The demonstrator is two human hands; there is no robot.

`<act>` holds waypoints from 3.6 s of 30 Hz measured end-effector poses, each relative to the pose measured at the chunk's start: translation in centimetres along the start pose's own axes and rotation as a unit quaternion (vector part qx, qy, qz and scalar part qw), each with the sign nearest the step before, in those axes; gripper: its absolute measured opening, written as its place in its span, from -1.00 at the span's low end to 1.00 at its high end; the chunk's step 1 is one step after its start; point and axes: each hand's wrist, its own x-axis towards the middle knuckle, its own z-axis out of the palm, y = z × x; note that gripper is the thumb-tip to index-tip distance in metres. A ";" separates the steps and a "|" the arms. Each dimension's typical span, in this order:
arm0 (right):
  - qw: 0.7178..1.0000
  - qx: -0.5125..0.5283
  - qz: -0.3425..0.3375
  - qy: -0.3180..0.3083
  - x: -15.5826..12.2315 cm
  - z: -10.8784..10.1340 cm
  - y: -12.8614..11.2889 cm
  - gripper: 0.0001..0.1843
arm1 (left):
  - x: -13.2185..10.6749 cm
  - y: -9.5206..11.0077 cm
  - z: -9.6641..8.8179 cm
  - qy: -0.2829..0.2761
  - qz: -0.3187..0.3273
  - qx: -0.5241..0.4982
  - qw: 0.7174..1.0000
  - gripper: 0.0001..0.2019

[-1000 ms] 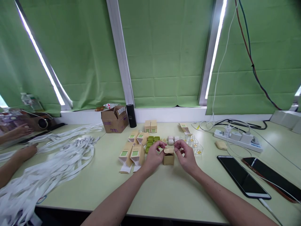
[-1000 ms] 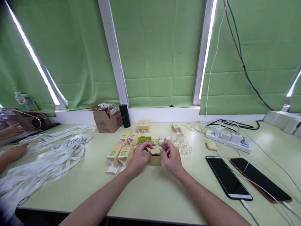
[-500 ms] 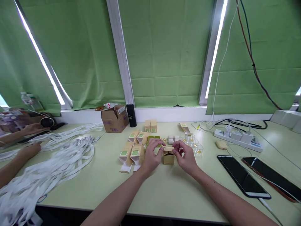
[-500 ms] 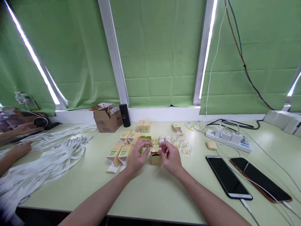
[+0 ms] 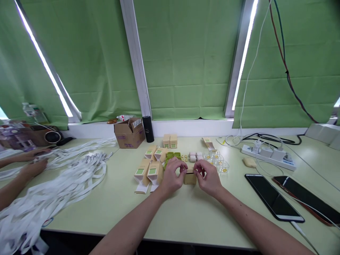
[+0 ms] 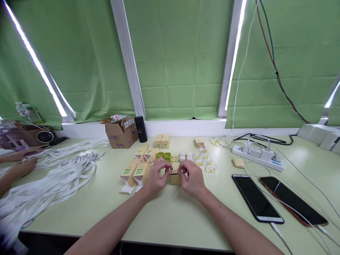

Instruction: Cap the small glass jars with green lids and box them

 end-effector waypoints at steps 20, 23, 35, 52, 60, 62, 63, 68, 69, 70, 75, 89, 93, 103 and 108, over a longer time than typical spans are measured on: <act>0.999 -0.032 -0.001 0.002 0.0 -0.1 -0.1 -0.92 | -0.3 -0.4 0.2 0.007 -0.015 0.057 0.998 -0.89; 0.999 -0.036 0.000 -0.003 0.0 -0.1 0.0 -0.92 | -0.3 -0.4 0.3 0.003 -0.012 0.062 0.998 -0.89; 0.999 -0.024 -0.024 -0.004 0.1 -0.4 -0.3 -0.85 | -0.2 0.1 0.0 -0.004 -0.006 0.073 0.997 -0.82; 0.990 -0.011 -0.031 -0.134 0.2 -1.4 1.0 -0.58 | 0.0 -1.4 0.7 0.021 -0.092 0.144 0.985 -0.73; 0.990 -0.128 0.019 -0.060 0.7 -1.2 2.0 -0.61 | 0.3 -2.0 0.8 0.015 -0.118 0.205 0.972 -0.70; 0.993 -0.105 0.009 -0.062 0.5 -1.3 2.0 -0.62 | 0.2 -1.9 0.8 0.017 -0.114 0.197 0.974 -0.75; 0.994 -0.091 -0.002 -0.068 0.5 -1.3 1.9 -0.61 | 0.2 -1.9 0.8 0.019 -0.109 0.191 0.975 -0.78; 0.990 -0.074 -0.052 -0.105 0.1 -1.4 1.4 -0.52 | 0.1 -1.8 1.0 0.004 -0.096 0.192 0.977 -0.76; 0.989 -0.083 -0.053 -0.109 0.1 -1.3 1.5 -0.51 | 0.1 -1.9 1.0 0.001 -0.095 0.194 0.977 -0.75; 0.988 -0.094 -0.050 -0.111 0.1 -1.2 1.5 -0.50 | 0.1 -1.9 1.0 0.000 -0.094 0.193 0.977 -0.75; 0.982 -0.160 0.002 -0.103 0.3 -0.6 2.2 -0.51 | 0.1 -1.9 1.0 -0.001 -0.093 0.178 0.980 -0.74; 0.919 -0.297 0.148 -0.214 0.6 -0.2 2.0 -0.71 | 0.3 -1.7 0.6 0.050 -0.100 0.193 0.975 -0.81; 0.909 -0.300 0.164 -0.237 0.8 -0.3 1.6 -0.79 | 0.2 -1.5 0.7 0.056 -0.102 0.190 0.975 -0.88; 0.886 -0.316 0.199 -0.276 1.3 -0.6 0.5 -0.77 | 0.8 0.6 0.5 -0.110 -0.102 0.157 0.976 -0.48; 0.883 -0.319 0.201 -0.278 1.3 -0.5 0.4 -0.78 | 1.2 1.1 0.8 -0.195 -0.093 0.202 0.955 -0.41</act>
